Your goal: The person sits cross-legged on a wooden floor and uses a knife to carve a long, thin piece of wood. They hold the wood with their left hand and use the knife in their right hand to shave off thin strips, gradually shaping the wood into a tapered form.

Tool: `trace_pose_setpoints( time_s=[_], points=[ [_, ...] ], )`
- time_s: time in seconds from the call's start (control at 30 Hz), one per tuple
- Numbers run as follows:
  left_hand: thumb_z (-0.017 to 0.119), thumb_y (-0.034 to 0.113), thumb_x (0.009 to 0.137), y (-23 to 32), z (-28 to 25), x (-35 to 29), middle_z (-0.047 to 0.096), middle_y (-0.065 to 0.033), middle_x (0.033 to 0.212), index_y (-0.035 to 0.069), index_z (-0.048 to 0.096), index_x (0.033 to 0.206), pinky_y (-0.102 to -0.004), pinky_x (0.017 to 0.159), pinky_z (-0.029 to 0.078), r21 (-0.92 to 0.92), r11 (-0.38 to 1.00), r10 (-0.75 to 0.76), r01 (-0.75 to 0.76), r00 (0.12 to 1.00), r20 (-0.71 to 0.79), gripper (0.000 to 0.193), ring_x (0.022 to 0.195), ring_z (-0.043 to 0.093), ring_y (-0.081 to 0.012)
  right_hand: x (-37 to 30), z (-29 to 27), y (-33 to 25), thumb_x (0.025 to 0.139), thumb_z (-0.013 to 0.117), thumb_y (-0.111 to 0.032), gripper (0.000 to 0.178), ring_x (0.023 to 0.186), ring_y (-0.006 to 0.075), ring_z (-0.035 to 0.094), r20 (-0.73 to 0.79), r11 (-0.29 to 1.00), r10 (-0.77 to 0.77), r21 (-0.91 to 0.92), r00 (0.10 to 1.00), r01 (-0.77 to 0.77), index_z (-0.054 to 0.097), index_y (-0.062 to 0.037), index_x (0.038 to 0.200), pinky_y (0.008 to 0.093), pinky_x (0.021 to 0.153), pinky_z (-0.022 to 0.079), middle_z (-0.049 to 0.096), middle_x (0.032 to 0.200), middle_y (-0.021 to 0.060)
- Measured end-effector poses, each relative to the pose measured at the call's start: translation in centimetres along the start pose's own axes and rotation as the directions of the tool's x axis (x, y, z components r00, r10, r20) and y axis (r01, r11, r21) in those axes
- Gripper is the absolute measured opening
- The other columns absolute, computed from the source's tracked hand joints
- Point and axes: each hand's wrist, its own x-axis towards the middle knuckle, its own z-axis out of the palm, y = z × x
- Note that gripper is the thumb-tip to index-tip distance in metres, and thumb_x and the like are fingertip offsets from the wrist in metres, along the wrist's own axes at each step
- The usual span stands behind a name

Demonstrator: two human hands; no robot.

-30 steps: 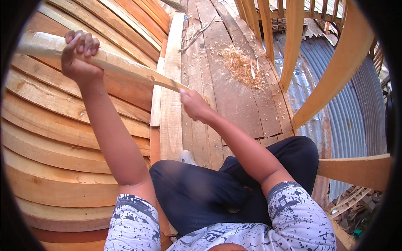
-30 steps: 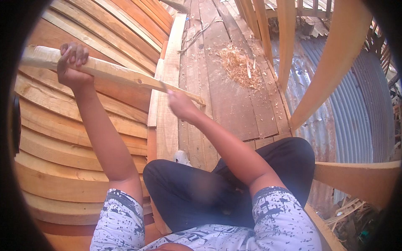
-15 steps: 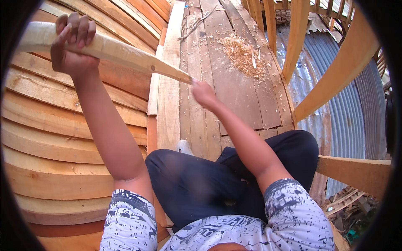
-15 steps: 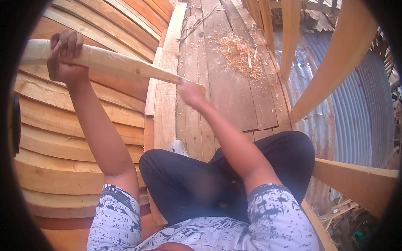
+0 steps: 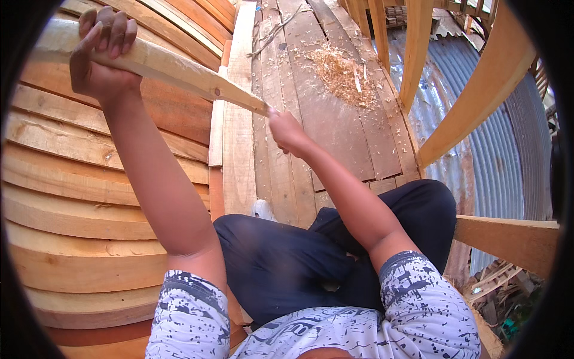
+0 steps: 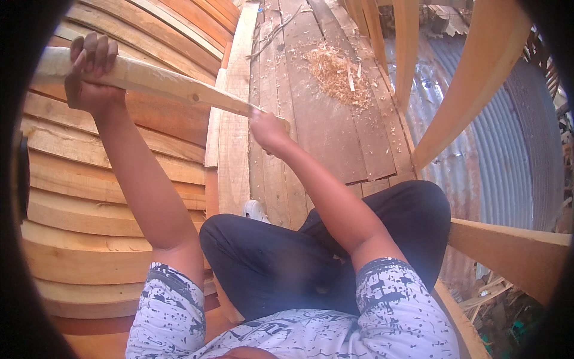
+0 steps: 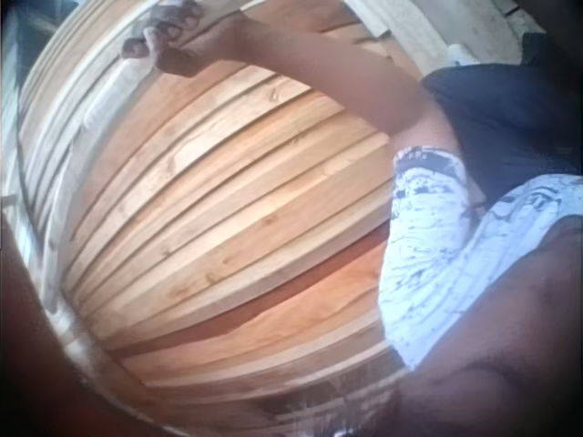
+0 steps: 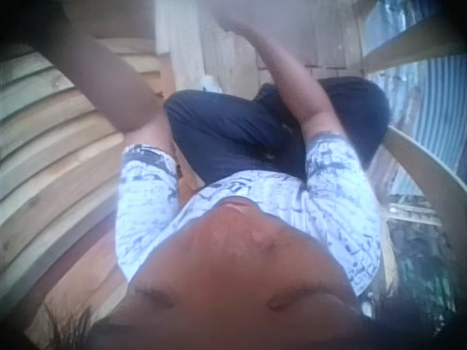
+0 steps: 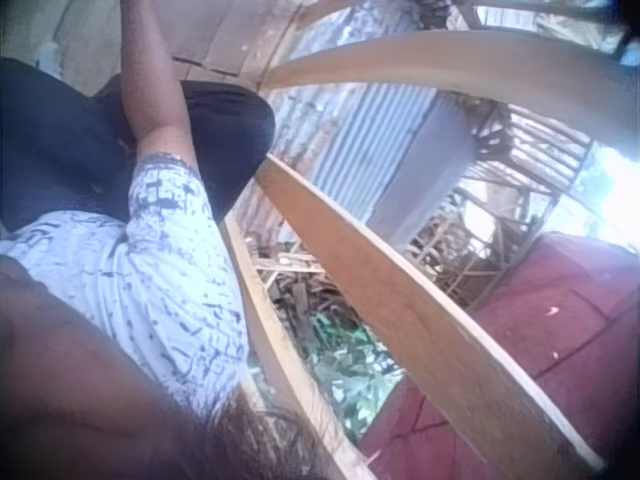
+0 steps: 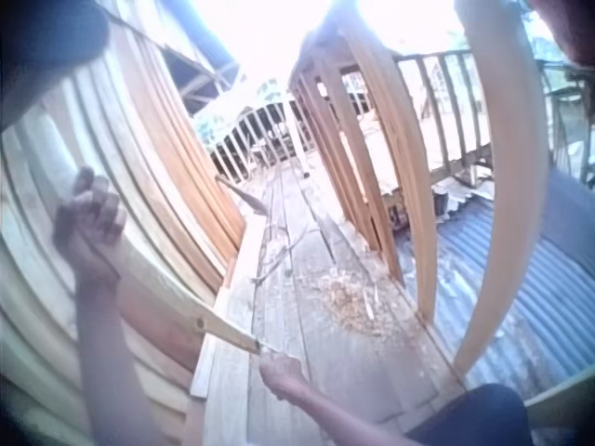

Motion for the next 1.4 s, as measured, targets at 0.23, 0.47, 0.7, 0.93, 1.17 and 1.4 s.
trace_pose_setpoints(
  time_s=[0.23, 0.47, 0.7, 0.93, 1.17, 1.4],
  points=[
    [0.057, 0.005, 0.073, 0.5, 1.7, 1.0, 0.035, -0.0015, 0.069, 0.008, 0.042, 0.078, -0.0234, 0.055, 0.032, -0.01, 1.0, -0.002, 0.002, 0.999, 0.05, 0.017, 0.057, 0.035, -0.0103, 1.4, -2.1, 3.4, 0.105, 0.029, -0.045, 0.055, 0.043, 0.0164, 0.046, -0.047, 0.988, -0.025, -0.156, 0.999, 0.017, 0.053, -0.002, 0.08, 0.0365, 0.039, 0.039, 0.047, 0.055, 0.0033],
    [0.058, 0.005, 0.073, 0.7, 0.7, 0.4, 0.034, -0.0013, 0.07, 0.007, 0.041, 0.08, -0.0236, 0.056, 0.032, -0.067, 0.997, -0.038, 0.043, 0.996, 0.081, 0.018, 0.059, 0.036, -0.0101, -0.6, 0.5, -2.9, 0.105, 0.031, -0.042, 0.048, 0.041, 0.0156, 0.044, 0.097, 0.751, -0.611, -0.243, 0.786, 0.614, 0.053, -0.0041, 0.086, 0.0358, 0.038, 0.039, 0.044, 0.054, 0.0015],
    [0.056, 0.006, 0.074, 0.2, 1.1, 0.7, 0.034, -0.0018, 0.071, 0.001, 0.046, 0.088, -0.0235, 0.057, 0.032, -0.016, 1.0, -0.003, 0.004, 0.998, 0.057, 0.018, 0.059, 0.036, -0.0101, -0.4, 0.3, 0.2, 0.104, 0.033, -0.034, 0.051, 0.063, 0.031, 0.063, -0.038, 0.976, -0.067, -0.208, 0.997, 0.058, 0.061, 0.0075, 0.108, 0.0426, 0.062, 0.05, 0.065, 0.074, 0.021],
    [0.056, 0.005, 0.074, -0.2, 1.9, 2.0, 0.035, -0.0016, 0.072, -0.002, 0.049, 0.095, -0.0232, 0.057, 0.032, -0.047, 0.999, 0.004, 0.001, 0.995, 0.104, 0.024, 0.058, 0.036, -0.01, 3.6, -2.5, 7.9, 0.103, 0.033, -0.041, 0.05, 0.041, 0.0179, 0.041, -0.062, 0.993, 0.08, -0.077, 0.995, -0.085, 0.058, 0.0003, 0.09, 0.04, 0.039, 0.033, 0.047, 0.056, 0.0054],
    [0.056, 0.005, 0.075, -0.7, 1.7, 1.1, 0.035, -0.0015, 0.072, 0.003, 0.044, 0.088, -0.0228, 0.058, 0.033, 0.027, 1.0, -0.013, 0.01, 0.993, 0.117, 0.018, 0.059, 0.037, -0.009, 0.6, 2.6, 1.6, 0.104, 0.034, -0.044, 0.046, 0.035, 0.0155, 0.037, -0.051, 0.97, -0.24, 0.038, 0.969, 0.242, 0.047, -0.0086, 0.077, 0.0356, 0.034, 0.031, 0.04, 0.052, 0.0007],
    [0.057, 0.004, 0.075, 0.1, 0.0, 2.2, 0.035, -0.0017, 0.072, 0.006, 0.043, 0.086, -0.0231, 0.057, 0.033, -0.031, 1.0, 0.001, 0.002, 0.995, 0.099, 0.018, 0.059, 0.037, -0.0102, 6.3, -0.8, 6.3, 0.103, 0.037, -0.043, 0.048, 0.042, 0.0203, 0.048, 0.001, 0.967, 0.228, 0.114, 0.974, -0.226, 0.056, -0.0027, 0.085, 0.0366, 0.038, 0.037, 0.052, 0.063, 0.0098]
  ],
)
